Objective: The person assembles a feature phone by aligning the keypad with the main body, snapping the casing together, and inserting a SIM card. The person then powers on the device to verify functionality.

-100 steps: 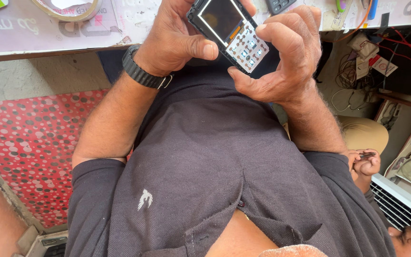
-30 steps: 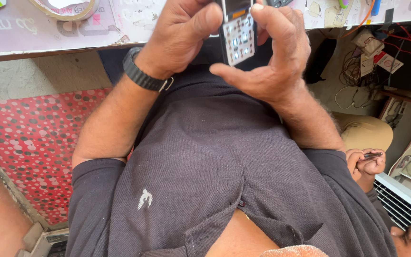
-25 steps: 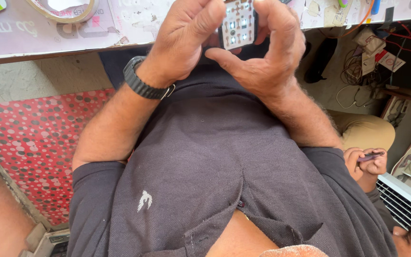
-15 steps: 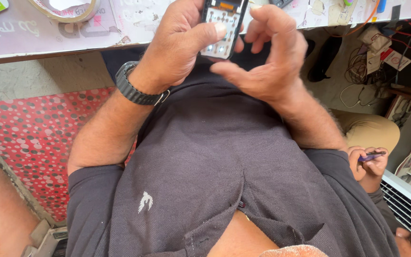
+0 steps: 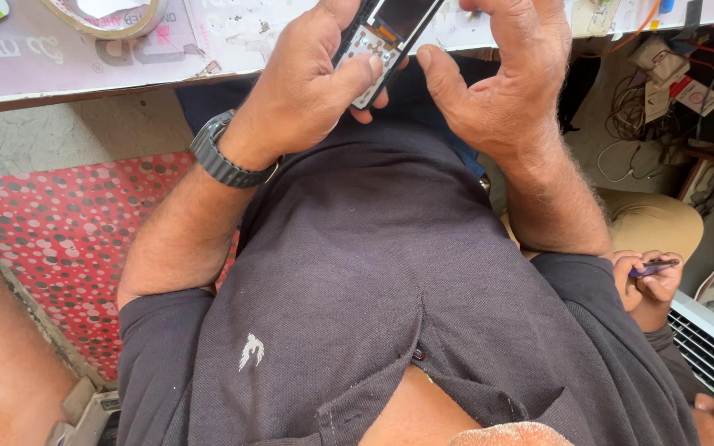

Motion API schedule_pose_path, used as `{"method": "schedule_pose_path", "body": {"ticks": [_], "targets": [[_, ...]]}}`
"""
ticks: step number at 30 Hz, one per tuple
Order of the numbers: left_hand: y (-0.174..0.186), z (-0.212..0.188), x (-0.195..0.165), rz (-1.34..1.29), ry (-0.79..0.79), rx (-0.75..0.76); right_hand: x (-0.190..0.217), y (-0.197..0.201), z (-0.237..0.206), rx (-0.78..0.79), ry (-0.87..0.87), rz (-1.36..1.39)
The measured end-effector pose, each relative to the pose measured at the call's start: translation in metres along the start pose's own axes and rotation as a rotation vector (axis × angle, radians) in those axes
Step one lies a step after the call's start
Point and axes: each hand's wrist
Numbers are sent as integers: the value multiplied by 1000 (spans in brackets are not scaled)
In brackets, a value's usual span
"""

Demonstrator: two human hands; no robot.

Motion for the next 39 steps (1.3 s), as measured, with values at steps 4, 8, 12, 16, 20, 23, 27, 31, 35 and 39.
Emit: {"method": "schedule_pose_path", "body": {"ticks": [4,8,12,16,20,23,27,31,35,39], "targets": [[1,-3,0,61,-40,-10,3,-3,0,-13,-21,19],[1,-2,3,87,-39,-21,5,-6,2,-33,-8,15],[0,-2,7,104,-53,-16,8,-7,2,-44,-12,-1],[1,0,9,123,-77,-1,9,-8,1,-47,-32,10],[1,0,11,123,-71,-4,7,-10,-1,-56,-53,-5],[1,0,11,151,-74,-13,6,-11,-3,-56,-105,-40],[1,2,10,142,-85,-7,5,-11,-3,-57,-72,-38],[0,3,7,126,-79,-13,5,-9,-3,-40,-80,-40],[0,3,4,122,-84,-11,5,-6,-5,-23,-112,-31],[0,3,3,130,-90,-4,2,-7,-5,-19,-112,-32]]}}
Point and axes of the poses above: each hand's wrist, its own z-axis towards the middle knuckle, its own y-axis out of the back of the hand, x = y × z, and after that the axes turned 3 degrees about -z, right-handed
